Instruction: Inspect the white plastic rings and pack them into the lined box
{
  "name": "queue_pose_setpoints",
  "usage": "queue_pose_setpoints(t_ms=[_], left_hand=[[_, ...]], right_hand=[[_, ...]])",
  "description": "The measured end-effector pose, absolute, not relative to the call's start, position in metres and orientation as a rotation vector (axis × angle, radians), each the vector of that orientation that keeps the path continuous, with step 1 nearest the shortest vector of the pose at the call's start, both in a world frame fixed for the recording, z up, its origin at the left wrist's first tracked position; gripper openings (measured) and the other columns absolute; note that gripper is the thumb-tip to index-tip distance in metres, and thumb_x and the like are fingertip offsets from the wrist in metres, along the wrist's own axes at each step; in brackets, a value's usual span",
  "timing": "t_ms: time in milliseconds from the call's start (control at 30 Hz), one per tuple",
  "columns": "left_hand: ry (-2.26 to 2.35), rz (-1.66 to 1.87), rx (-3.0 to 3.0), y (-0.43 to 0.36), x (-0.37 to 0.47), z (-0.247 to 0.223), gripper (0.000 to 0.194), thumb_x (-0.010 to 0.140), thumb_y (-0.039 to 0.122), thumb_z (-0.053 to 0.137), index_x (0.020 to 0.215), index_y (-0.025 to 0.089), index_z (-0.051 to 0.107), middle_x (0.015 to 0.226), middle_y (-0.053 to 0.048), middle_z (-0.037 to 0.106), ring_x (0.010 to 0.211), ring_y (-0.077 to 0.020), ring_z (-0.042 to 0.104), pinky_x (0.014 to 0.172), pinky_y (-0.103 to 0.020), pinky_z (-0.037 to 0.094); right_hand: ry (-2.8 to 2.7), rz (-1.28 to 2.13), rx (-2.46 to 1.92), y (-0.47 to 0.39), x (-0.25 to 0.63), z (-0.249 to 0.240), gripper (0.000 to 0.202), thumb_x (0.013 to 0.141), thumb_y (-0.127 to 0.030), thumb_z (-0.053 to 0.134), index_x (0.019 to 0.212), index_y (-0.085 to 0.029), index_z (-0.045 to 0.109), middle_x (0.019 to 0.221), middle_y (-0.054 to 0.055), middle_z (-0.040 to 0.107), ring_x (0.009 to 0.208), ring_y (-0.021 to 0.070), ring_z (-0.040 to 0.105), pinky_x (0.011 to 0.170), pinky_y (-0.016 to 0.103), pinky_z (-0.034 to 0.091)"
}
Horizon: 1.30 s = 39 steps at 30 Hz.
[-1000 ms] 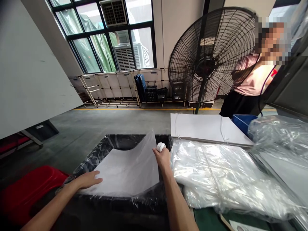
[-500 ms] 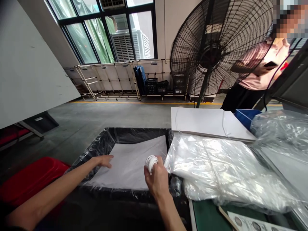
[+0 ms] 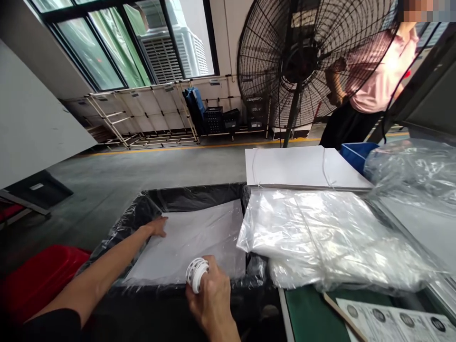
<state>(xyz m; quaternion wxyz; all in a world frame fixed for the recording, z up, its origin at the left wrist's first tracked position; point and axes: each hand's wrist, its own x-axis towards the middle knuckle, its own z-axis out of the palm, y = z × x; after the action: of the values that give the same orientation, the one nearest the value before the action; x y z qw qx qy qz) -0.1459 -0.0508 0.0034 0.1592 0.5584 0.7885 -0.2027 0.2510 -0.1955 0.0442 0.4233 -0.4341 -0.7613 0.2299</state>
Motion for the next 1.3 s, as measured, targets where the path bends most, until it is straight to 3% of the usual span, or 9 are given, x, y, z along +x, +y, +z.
queue_pose_setpoints(t_ms=[200,633,933,1033,1133,1300], left_hand=[[2.28,-0.661,1.484,-0.036,-0.153,-0.015,0.054,0.097,0.036,0.07,0.145,0.021,0.054,0.157,-0.013,0.049,0.14,-0.0356,0.051,0.114,-0.061,0.045],[2.303,-0.725,1.392,-0.014,-0.156,-0.026,0.057,0.096,0.034,0.07,0.148,0.021,0.051,0.159,-0.014,0.045,0.14,-0.0362,0.051,0.113,-0.061,0.047],[2.057,-0.75,1.689,-0.036,-0.123,0.005,0.051,0.097,0.032,0.07,0.143,0.02,0.055,0.154,-0.013,0.051,0.135,-0.0338,0.055,0.11,-0.058,0.05],[1.939,-0.788,1.621,-0.057,-0.123,0.014,0.041,0.097,0.032,0.069,0.134,0.018,0.061,0.144,-0.012,0.059,0.127,-0.0308,0.061,0.105,-0.055,0.054],[1.871,-0.867,1.38,-0.095,-0.122,0.011,0.03,0.098,0.034,0.069,0.121,0.015,0.067,0.122,-0.009,0.07,0.106,-0.0243,0.07,0.09,-0.045,0.062],[1.826,-0.895,1.179,-0.159,-0.11,0.003,0.025,0.096,0.034,0.071,0.112,0.014,0.07,0.108,-0.005,0.073,0.092,-0.0212,0.072,0.079,-0.036,0.063]], right_hand=[[-1.877,0.578,-1.034,-0.195,0.25,0.042,0.016,0.075,-0.019,0.067,0.091,-0.023,0.067,0.099,0.01,0.072,0.062,0.0241,0.068,0.053,0.033,0.053],[-1.842,0.596,-1.008,-0.194,0.25,0.049,0.024,0.068,-0.018,0.067,0.091,-0.022,0.065,0.095,0.009,0.072,0.062,0.0256,0.067,0.053,0.035,0.052],[-1.891,0.637,-0.966,-0.188,0.26,0.056,0.032,0.062,-0.016,0.073,0.093,-0.021,0.068,0.099,0.008,0.072,0.065,0.0257,0.069,0.056,0.035,0.055],[-1.913,0.71,-0.939,-0.188,0.267,0.056,0.03,0.063,-0.016,0.073,0.093,-0.02,0.069,0.099,0.008,0.072,0.067,0.0248,0.069,0.06,0.034,0.056],[-1.919,0.758,-0.922,-0.189,0.272,0.055,0.024,0.069,-0.019,0.071,0.093,-0.02,0.071,0.102,0.009,0.072,0.069,0.0245,0.068,0.062,0.034,0.055],[-1.892,0.778,-0.912,-0.19,0.274,0.053,0.016,0.076,-0.021,0.068,0.091,-0.019,0.072,0.104,0.01,0.072,0.069,0.0238,0.068,0.062,0.034,0.054]])
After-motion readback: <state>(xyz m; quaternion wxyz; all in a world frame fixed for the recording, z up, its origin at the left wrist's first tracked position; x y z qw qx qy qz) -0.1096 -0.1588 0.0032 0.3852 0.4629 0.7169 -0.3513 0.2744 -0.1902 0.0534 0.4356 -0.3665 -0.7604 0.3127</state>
